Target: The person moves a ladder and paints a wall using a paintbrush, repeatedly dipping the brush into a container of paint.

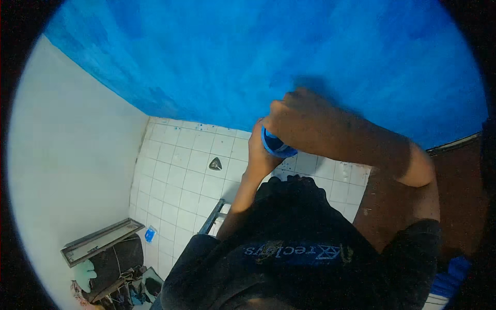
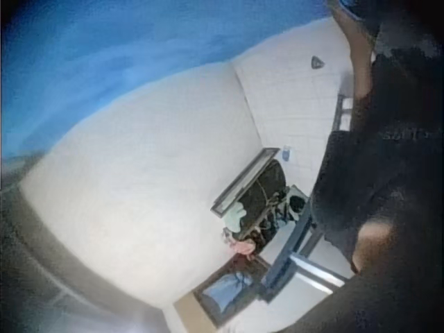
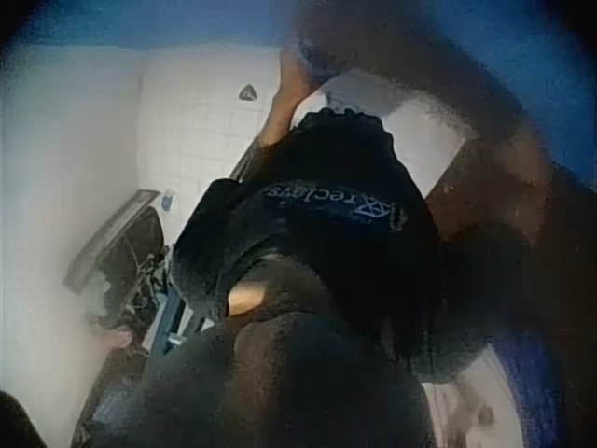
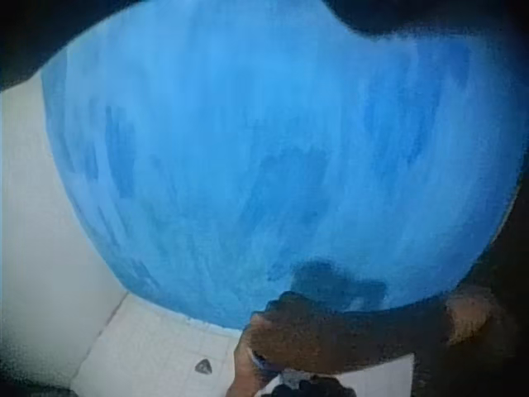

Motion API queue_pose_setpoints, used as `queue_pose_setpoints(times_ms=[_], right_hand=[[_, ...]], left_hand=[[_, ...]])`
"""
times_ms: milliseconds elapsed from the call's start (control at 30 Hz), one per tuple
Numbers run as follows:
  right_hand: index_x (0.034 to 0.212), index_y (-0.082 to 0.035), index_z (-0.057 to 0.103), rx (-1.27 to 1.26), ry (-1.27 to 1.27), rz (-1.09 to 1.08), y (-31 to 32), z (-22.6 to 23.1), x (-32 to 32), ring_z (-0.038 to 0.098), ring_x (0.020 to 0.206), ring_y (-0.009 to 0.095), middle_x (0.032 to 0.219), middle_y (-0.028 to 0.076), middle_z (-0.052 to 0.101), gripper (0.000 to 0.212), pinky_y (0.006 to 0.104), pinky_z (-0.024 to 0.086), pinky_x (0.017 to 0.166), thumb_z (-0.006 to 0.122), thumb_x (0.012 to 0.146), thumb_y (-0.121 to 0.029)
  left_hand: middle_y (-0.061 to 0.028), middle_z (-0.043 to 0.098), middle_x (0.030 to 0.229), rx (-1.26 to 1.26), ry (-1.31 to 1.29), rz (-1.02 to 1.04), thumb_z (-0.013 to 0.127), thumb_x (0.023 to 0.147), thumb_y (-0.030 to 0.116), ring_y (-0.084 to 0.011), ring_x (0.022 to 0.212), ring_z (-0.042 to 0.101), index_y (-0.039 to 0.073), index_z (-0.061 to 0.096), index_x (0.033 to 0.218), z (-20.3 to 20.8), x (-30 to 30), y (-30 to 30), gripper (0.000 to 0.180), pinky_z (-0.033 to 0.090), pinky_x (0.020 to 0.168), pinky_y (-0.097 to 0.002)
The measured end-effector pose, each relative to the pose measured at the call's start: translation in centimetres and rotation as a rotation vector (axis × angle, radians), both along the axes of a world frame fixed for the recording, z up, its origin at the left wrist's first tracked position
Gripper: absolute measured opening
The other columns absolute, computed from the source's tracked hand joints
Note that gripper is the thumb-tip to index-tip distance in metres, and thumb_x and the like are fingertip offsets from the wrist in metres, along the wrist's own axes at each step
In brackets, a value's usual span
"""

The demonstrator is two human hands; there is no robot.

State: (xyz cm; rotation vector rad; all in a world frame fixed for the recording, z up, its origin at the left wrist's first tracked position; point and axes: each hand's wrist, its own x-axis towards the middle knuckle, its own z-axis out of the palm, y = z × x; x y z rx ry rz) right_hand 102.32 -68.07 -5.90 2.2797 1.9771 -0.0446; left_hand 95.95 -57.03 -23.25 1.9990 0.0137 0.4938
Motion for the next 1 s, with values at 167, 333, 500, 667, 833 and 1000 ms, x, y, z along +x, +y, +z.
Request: queue_pose_setpoints(times_ms=[167,333,500,667,833,1000], right_hand=[[0.092,-0.001,0.06,-0.142,0.021,-0.026,0.5,1.1,0.6,0.062,0.082,0.025,0.084,0.013,0.062,0.023,0.039,0.049,0.074,0.068,0.072,-0.01],[0.085,0.0,0.064,0.044,-0.04,-0.235,-3.9,4.5,3.2,0.063,0.064,0.019,0.072,0.013,0.064,0.016,0.0331,0.052,0.06,0.066,0.078,-0.015],[0.085,-0.002,0.069,0.498,0.66,-0.628,-12.5,-1.6,8.1,0.051,0.042,0.013,0.061,0.008,0.063,0.023,0.0273,0.043,0.041,0.066,0.082,-0.025],[0.066,-0.007,0.056,1.312,1.488,-0.932,-19.0,-18.4,6.5,0.044,0.048,0.01,0.064,0.002,0.053,0.021,0.0245,0.033,0.043,0.062,0.082,-0.02],[0.074,-0.005,0.058,1.567,1.675,-1.018,-17.7,-21.1,2.8,0.04,0.044,0.009,0.065,0.002,0.051,0.009,0.0213,0.029,0.039,0.063,0.079,-0.011],[0.104,-0.002,0.062,1.44,1.575,-1.292,-17.3,-21.9,3.1,0.04,0.044,0.005,0.065,-0.002,0.053,0.025,0.0203,0.028,0.037,0.066,0.08,-0.008]], left_hand=[[-0.0139,0.056,0.107,-0.175,-0.095,0.048,0.085,0.057,0.014,-0.0302,0.098,0.058,0.005,0.05,0.112,-1.2,0.1,0.0,0.065,0.046,0.084,-0.0377],[-0.0128,0.058,0.101,-0.276,-0.111,0.039,0.084,0.058,0.015,-0.0259,0.093,0.058,0.003,0.052,0.109,-0.7,0.5,0.5,0.061,0.046,0.08,-0.0341],[-0.0113,0.058,0.096,-0.21,-0.219,0.097,0.083,0.059,0.016,-0.0233,0.09,0.059,0.003,0.052,0.106,-0.5,2.9,0.5,0.057,0.046,0.077,-0.0324],[-0.0111,0.06,0.095,-0.166,-0.147,0.059,0.082,0.061,0.017,-0.0218,0.089,0.059,0.003,0.052,0.105,1.0,4.6,-0.8,0.055,0.047,0.077,-0.0332],[-0.0098,0.061,0.099,-0.196,-0.046,0.075,0.085,0.058,0.019,-0.0197,0.091,0.059,0.004,0.051,0.107,0.4,5.3,-0.9,0.061,0.047,0.079,-0.0339],[-0.01,0.061,0.1,-0.242,0.019,-0.027,0.086,0.057,0.021,-0.0193,0.093,0.059,0.005,0.05,0.109,-2.2,4.1,0.9,0.065,0.047,0.081,-0.0341]])
